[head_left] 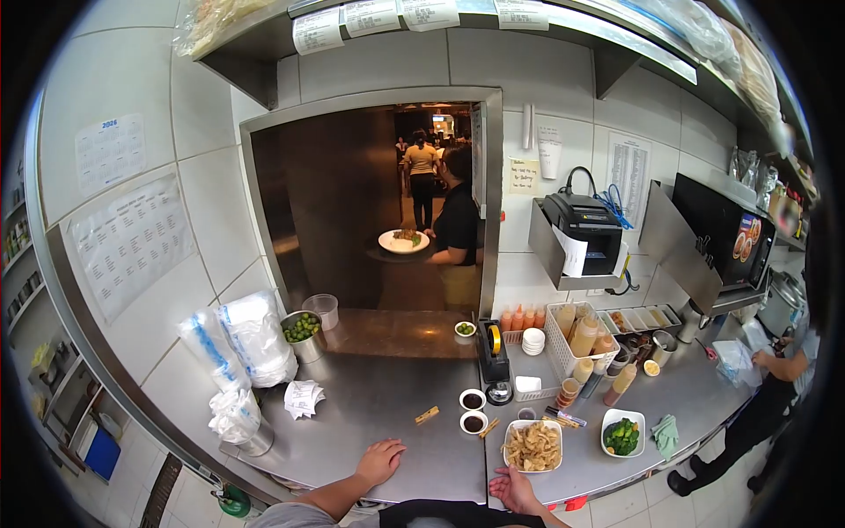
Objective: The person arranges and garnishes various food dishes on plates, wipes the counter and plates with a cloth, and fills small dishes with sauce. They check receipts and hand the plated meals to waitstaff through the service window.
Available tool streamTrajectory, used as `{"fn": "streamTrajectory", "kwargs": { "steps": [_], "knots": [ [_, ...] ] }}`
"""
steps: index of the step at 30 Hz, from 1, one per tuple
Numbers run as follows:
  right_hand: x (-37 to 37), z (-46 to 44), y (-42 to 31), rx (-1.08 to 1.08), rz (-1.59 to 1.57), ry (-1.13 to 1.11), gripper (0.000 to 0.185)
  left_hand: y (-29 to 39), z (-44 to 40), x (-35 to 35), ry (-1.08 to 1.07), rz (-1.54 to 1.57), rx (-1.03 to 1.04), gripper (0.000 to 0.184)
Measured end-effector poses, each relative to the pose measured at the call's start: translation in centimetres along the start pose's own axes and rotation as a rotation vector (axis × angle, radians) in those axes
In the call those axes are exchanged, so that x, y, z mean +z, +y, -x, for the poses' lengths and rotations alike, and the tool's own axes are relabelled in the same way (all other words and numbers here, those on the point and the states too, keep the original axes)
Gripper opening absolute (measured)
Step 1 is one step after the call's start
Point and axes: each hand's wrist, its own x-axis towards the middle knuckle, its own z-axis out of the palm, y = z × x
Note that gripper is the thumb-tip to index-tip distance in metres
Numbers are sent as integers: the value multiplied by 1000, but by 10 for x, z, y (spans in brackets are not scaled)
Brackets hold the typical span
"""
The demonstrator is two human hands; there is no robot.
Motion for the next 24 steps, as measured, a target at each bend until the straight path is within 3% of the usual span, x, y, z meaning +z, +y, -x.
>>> {"fn": "streamTrajectory", "kwargs": {
  "steps": [5, 7, 18, 24],
  "knots": [
    [10, 5, 14, -147, 230, 38, 43, -2, -1, -4, -20, 33, -2, 28],
    [15, 7, 20, -233, 535, 39, 40, -2, -2, -5, -43, 46, -16, 30],
    [44, 20, 18, -270, 552, 236, 33, -5, -2, -11, -85, 77, -12, 34],
    [57, 22, 39, -490, 844, 473, 28, -7, -1, -10, -71, 88, 15, 36]
  ]
}}
